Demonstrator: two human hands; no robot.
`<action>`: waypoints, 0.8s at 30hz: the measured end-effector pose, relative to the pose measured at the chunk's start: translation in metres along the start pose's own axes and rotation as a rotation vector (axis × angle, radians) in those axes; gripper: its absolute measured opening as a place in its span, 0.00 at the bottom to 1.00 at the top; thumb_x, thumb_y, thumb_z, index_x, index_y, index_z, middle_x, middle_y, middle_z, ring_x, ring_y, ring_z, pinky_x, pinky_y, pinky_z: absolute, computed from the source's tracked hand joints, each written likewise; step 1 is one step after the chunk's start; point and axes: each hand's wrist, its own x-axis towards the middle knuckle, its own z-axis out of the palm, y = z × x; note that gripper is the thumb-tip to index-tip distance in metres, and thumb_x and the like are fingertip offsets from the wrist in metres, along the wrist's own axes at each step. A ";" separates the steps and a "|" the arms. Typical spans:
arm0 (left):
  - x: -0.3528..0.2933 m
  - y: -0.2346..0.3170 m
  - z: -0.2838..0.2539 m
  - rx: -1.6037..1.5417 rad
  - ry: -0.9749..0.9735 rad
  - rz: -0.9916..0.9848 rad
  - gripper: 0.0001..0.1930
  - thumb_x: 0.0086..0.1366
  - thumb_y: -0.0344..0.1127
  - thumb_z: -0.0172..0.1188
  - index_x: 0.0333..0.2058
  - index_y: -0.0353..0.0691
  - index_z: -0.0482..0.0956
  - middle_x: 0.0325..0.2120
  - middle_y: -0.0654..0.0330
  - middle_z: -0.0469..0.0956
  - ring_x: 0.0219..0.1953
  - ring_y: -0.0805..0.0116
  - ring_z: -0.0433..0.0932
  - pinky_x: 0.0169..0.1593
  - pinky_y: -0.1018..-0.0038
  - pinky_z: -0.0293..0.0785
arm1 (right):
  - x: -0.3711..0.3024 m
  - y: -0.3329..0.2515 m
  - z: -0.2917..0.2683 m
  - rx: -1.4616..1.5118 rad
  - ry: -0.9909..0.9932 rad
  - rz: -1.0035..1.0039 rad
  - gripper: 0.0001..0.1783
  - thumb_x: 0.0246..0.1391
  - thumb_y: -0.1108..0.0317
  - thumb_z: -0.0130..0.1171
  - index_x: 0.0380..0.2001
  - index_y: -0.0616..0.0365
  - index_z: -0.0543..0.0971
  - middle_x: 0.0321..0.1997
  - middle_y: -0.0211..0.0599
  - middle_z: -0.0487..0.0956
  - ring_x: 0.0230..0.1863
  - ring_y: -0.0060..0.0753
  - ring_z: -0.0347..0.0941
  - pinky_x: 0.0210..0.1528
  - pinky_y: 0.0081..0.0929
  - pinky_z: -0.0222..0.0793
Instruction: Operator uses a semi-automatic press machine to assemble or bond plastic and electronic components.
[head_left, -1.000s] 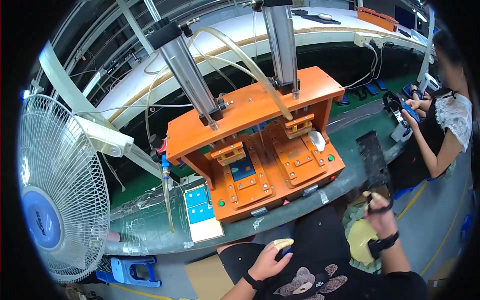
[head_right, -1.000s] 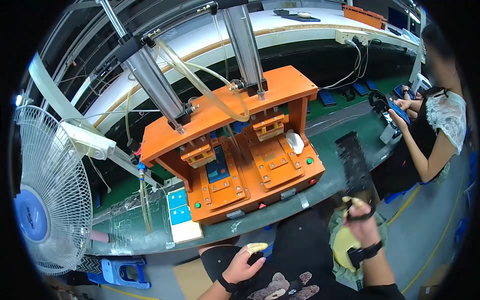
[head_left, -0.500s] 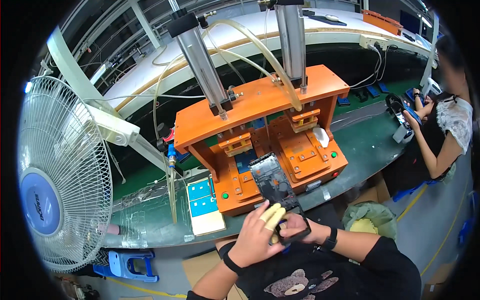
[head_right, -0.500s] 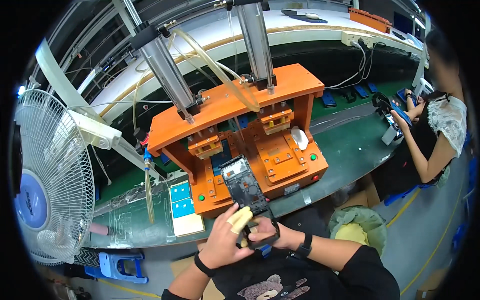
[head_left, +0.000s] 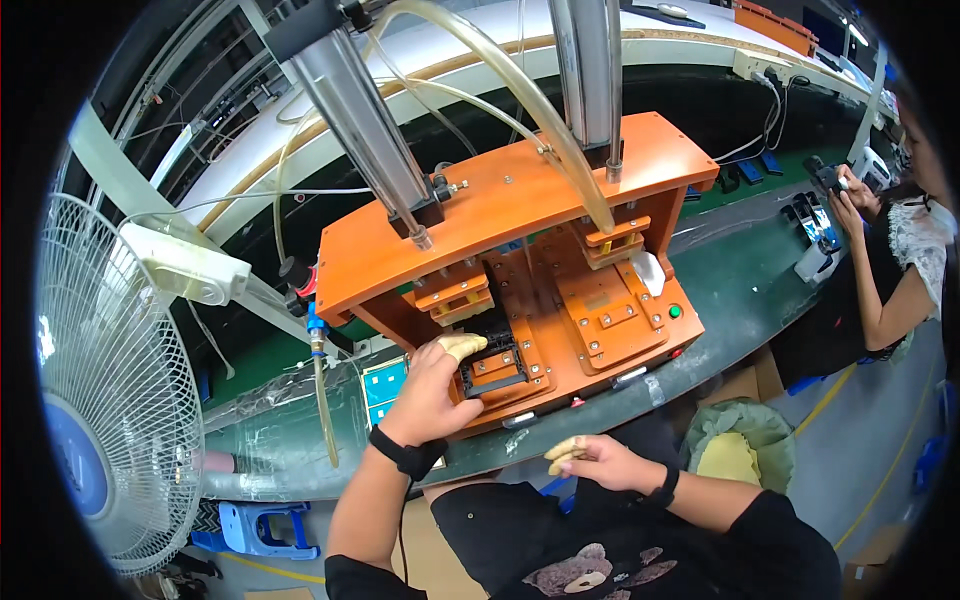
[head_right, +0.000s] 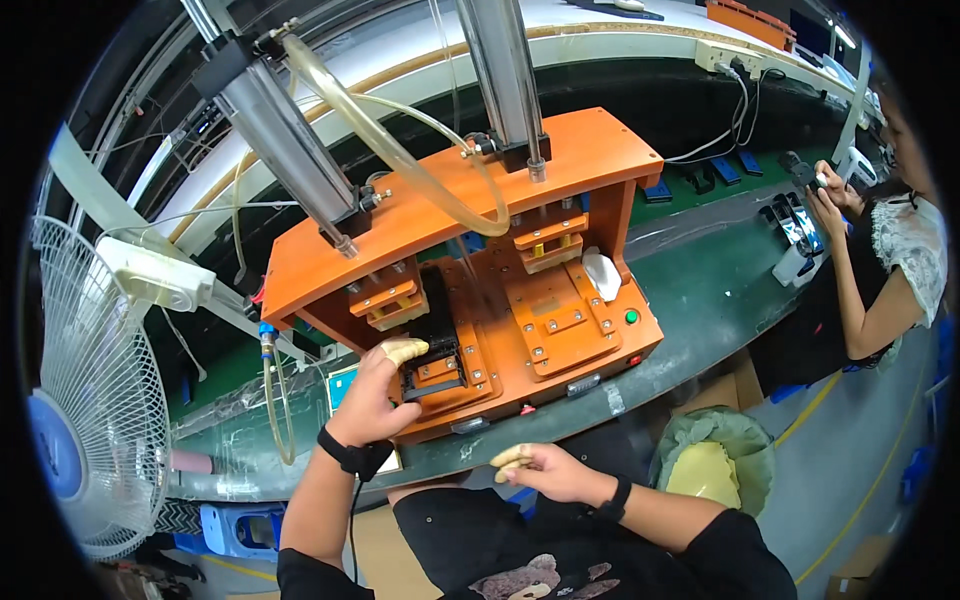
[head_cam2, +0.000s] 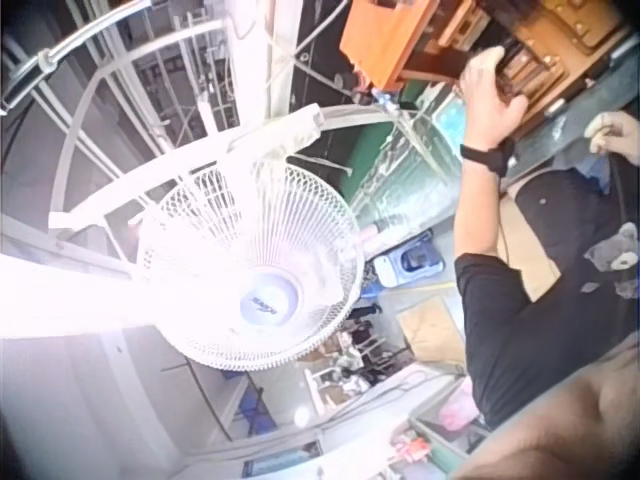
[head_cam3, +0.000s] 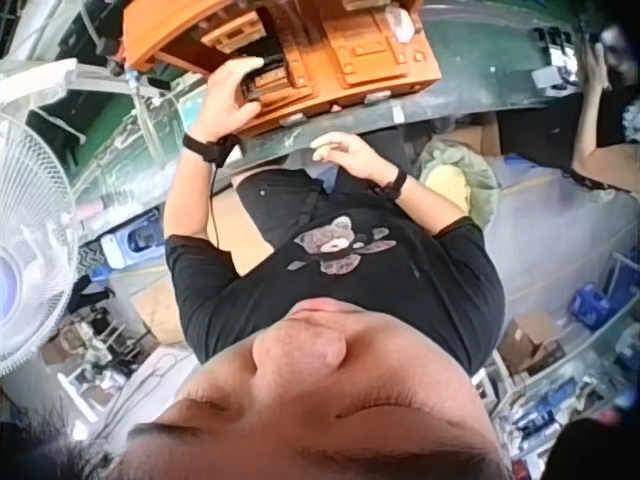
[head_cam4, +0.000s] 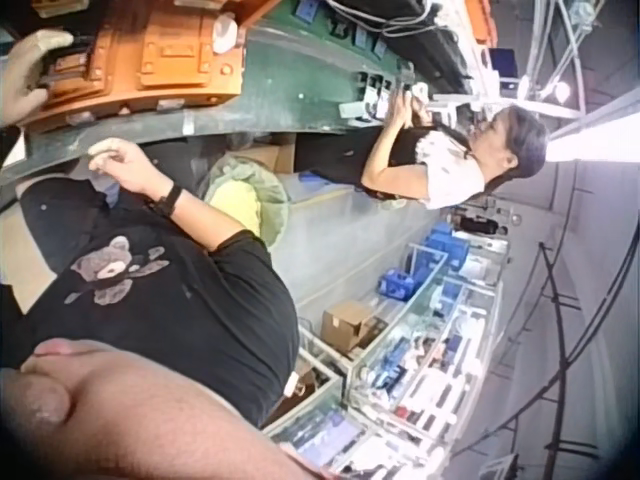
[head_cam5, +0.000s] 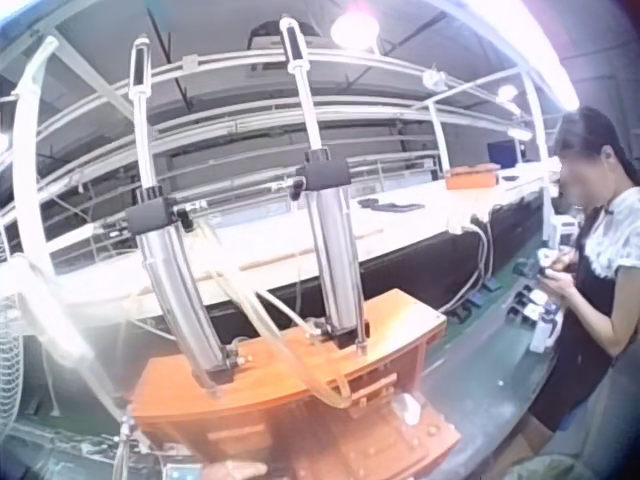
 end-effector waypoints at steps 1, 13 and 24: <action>0.004 0.001 -0.001 -0.005 -0.005 -0.003 0.32 0.42 0.31 0.62 0.52 0.39 0.71 0.50 0.50 0.72 0.57 0.49 0.67 0.62 0.62 0.60 | -0.008 0.002 -0.003 -0.016 0.051 -0.003 0.16 0.63 0.72 0.51 0.53 0.63 0.72 0.46 0.36 0.79 0.48 0.22 0.75 0.53 0.22 0.69; 0.009 0.001 -0.003 0.137 -0.097 -0.004 0.33 0.42 0.38 0.68 0.50 0.40 0.73 0.47 0.52 0.74 0.48 0.48 0.71 0.55 0.61 0.64 | -0.031 -0.007 -0.012 -0.029 0.164 -0.043 0.16 0.62 0.73 0.53 0.52 0.63 0.72 0.45 0.36 0.79 0.46 0.21 0.74 0.50 0.21 0.69; -0.086 -0.019 0.014 0.138 0.216 -0.058 0.35 0.47 0.46 0.67 0.53 0.37 0.71 0.52 0.51 0.71 0.60 0.48 0.65 0.62 0.56 0.57 | -0.025 -0.012 0.009 -0.158 0.117 0.006 0.16 0.61 0.74 0.54 0.51 0.63 0.74 0.44 0.34 0.80 0.45 0.19 0.75 0.49 0.19 0.69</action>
